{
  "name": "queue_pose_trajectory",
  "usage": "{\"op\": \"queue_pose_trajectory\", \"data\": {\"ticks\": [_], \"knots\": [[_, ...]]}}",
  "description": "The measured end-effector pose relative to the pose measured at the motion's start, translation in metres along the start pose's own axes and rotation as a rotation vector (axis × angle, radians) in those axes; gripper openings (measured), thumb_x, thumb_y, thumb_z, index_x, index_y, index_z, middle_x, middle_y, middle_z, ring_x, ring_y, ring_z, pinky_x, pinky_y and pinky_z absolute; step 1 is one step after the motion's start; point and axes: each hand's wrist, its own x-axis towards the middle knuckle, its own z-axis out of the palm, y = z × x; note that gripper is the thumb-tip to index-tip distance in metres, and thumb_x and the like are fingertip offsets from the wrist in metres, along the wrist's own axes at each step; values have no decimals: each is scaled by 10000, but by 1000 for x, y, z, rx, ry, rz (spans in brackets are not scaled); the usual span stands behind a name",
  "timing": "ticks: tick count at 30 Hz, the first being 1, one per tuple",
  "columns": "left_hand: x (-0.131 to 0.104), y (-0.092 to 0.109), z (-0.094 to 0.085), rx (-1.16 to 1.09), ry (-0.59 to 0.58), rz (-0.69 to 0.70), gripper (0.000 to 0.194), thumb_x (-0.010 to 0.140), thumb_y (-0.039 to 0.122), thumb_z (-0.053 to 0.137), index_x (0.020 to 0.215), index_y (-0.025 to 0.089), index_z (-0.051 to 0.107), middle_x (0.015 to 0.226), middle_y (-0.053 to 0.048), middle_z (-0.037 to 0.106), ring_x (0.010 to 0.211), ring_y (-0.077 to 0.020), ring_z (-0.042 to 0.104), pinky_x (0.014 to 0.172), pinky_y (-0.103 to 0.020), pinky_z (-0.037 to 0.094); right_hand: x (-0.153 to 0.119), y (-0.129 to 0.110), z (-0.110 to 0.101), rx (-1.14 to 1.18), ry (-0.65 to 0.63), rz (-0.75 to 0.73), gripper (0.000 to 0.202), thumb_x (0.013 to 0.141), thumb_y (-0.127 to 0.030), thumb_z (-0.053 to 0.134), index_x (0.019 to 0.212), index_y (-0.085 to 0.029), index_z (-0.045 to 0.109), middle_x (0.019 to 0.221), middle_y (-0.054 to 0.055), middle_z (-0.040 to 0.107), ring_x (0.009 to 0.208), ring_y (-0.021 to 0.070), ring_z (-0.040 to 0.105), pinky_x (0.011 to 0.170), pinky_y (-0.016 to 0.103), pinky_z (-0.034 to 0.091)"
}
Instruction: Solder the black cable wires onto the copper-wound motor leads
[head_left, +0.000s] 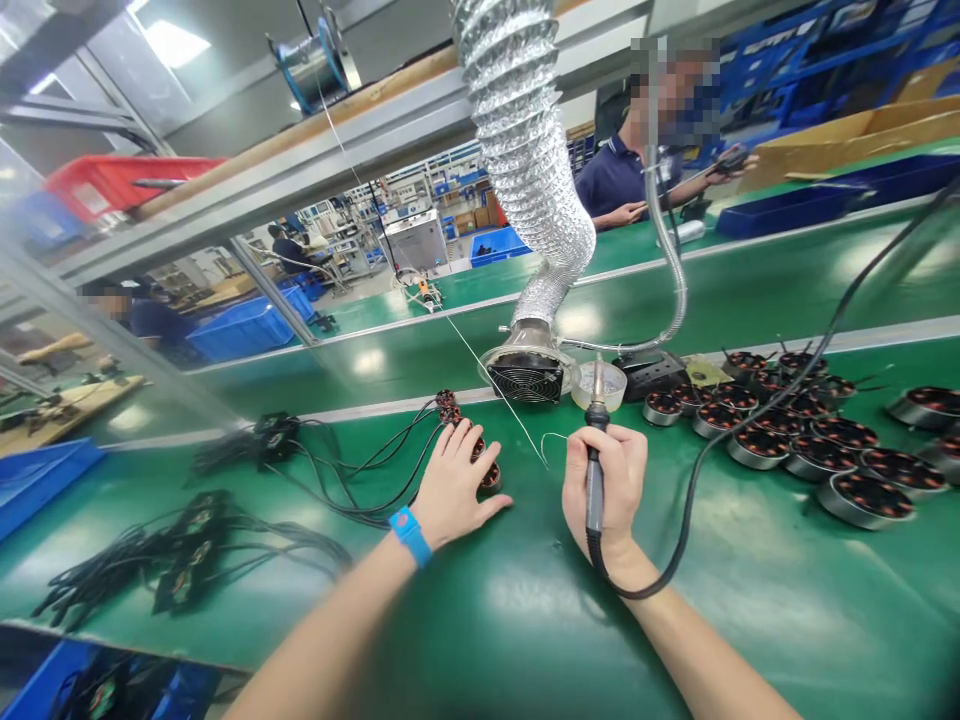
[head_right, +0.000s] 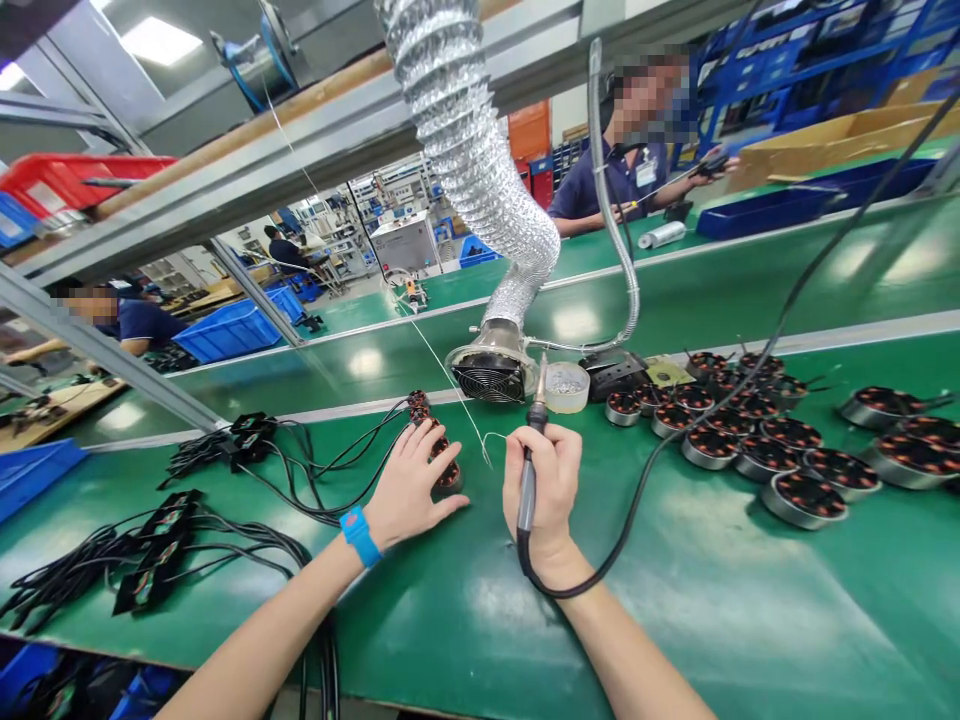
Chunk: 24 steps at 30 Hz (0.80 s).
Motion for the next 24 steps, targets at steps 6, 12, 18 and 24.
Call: {"op": "queue_pose_trajectory", "data": {"ticks": [6, 12, 18, 24], "knots": [[9, -16, 12, 90, -109, 40, 539, 814, 596, 651, 1148, 173, 658, 1336, -154, 579, 1382, -365, 410, 1202, -548, 252, -4, 1, 2, 16, -30, -2, 56, 934, -171, 588, 972, -205, 611, 899, 44, 524, 809, 179, 551, 727, 318, 488], [-15, -10, 9, 134, -93, -42, 395, 837, 507, 646, 1049, 174, 668, 1239, -150, 615, 1319, -358, 456, 1136, -528, 369, -3, -2, 0, 41, -34, 58, 36, 938, -187, 585, 963, -204, 607, 907, 43, 523, 831, 182, 555, 750, 326, 483], [-20, -36, 4, 250, -79, -102, 537, 818, 491, 657, 1268, 200, 619, 1464, -171, 484, 1452, -406, 292, 1194, -630, 184, -6, -5, 1, 88, -60, 65, 62, 935, -173, 587, 977, -213, 610, 889, 45, 542, 830, 195, 566, 751, 348, 497], [12, -85, 9, 259, -164, -187, 1079, 703, 680, 698, 1573, 219, 257, 1631, -165, 241, 1495, -464, 136, 1184, -653, 128, -4, -5, 1, 62, -68, 74, 51, 953, -194, 567, 976, -209, 610, 893, 51, 523, 799, 186, 565, 724, 346, 506]]}}
